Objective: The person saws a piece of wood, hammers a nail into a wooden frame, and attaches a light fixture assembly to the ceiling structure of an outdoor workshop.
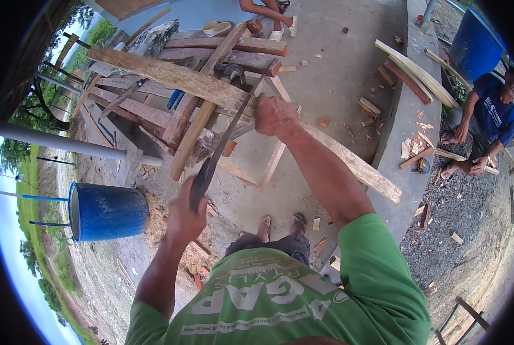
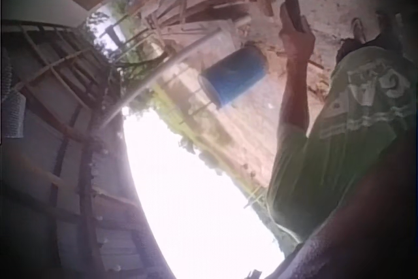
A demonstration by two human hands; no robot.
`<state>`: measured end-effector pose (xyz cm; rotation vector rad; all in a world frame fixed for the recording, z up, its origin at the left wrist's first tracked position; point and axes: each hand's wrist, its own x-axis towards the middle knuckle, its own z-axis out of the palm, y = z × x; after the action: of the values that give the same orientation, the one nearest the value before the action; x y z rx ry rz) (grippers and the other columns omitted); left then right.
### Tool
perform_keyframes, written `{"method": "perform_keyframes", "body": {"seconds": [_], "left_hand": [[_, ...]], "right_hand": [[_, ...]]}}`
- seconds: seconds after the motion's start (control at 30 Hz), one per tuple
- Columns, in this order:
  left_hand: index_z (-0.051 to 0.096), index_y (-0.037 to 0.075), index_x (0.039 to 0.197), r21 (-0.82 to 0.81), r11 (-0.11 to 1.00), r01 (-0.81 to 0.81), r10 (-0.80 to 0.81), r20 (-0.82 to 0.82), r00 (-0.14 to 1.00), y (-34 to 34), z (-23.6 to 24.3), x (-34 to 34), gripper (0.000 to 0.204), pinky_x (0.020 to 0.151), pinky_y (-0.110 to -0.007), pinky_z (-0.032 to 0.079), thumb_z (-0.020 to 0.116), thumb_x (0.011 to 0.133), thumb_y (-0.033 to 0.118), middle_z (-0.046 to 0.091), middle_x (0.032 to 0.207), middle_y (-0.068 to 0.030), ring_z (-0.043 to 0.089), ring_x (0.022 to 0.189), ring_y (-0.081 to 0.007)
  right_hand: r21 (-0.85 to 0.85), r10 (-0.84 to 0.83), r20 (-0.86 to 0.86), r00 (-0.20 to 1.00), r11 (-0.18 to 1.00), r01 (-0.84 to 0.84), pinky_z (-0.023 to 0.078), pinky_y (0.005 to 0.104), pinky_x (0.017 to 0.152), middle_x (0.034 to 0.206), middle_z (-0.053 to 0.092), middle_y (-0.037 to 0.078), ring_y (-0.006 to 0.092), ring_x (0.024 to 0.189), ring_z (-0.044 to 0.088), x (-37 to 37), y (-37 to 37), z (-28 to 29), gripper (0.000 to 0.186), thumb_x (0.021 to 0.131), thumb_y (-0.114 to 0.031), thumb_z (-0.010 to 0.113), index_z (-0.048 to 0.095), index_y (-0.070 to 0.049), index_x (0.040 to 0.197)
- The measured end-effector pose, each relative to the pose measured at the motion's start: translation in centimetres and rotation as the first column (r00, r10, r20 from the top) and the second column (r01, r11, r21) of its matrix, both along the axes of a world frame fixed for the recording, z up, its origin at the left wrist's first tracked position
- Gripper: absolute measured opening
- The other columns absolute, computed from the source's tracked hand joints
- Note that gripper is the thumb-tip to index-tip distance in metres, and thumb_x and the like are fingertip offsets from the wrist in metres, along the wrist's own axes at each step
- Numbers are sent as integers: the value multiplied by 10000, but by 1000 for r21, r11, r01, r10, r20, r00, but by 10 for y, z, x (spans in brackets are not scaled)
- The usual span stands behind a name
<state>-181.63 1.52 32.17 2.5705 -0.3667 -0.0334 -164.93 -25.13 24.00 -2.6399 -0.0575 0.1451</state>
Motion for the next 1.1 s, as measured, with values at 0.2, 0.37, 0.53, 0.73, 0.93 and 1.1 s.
{"method": "perform_keyframes", "body": {"seconds": [0.2, 0.37, 0.53, 0.73, 0.93, 1.1], "left_hand": [[434, -15, 1406, 46, 999, -28, 31, -69, 997, 32, 17, -58, 575, 884, -445, 559, 643, 875, 55, 668, 1128, -303, 673, 1076, -420], [443, 47, 1394, 134, 991, -8, -11, 143, 990, -46, -23, 85, 540, 821, -494, 549, 652, 898, 95, 665, 1075, -301, 661, 990, -478], [463, -6, 1368, 64, 998, -1, 1, -2, 1000, 42, 10, -63, 531, 782, -434, 602, 658, 879, 65, 701, 1044, -258, 717, 951, -403], [466, 6, 1373, 32, 995, -93, 96, -95, 991, -5, -11, 15, 513, 832, -458, 571, 648, 905, 110, 669, 1035, -322, 681, 1009, -443], [426, 75, 1402, 42, 998, -42, 44, -54, 998, -21, -10, 35, 534, 698, -543, 544, 628, 910, 123, 656, 957, -324, 649, 883, -504], [461, 3, 1375, 44, 998, -37, 37, 1, 999, 53, 23, -112, 544, 776, -451, 612, 643, 864, 41, 689, 1077, -269, 723, 931, -403]], "right_hand": [[18, 14, 52, 999, 1000, -14, 558, 469, 864, 962, 695, 268, 424, 967, 686, 1, 3, 6, 277, 794, -86, 601, 577, 24, 1047], [20, 44, -17, 999, 999, -44, 570, 420, 861, 1028, 705, 237, 366, 1004, 703, 0, 24, 18, 376, 786, -99, 640, 585, 33, 1134], [-21, 14, -3, 1000, 1000, -14, 570, 429, 855, 1017, 702, 250, 373, 997, 702, 4, -4, -2, 363, 778, -98, 639, 587, 36, 1112], [-11, 39, 44, 998, 999, -38, 567, 441, 856, 980, 700, 262, 389, 985, 699, 5, 15, 14, 337, 782, -105, 633, 591, 33, 1086], [36, 16, 4, 1000, 999, -16, 565, 439, 868, 1027, 691, 265, 389, 994, 692, 0, 15, 4, 356, 773, -88, 641, 599, 47, 1100], [15, 12, 37, 999, 1000, -12, 566, 437, 872, 1056, 684, 267, 389, 1000, 688, -6, 12, 4, 382, 755, -61, 650, 609, 64, 1113]]}}
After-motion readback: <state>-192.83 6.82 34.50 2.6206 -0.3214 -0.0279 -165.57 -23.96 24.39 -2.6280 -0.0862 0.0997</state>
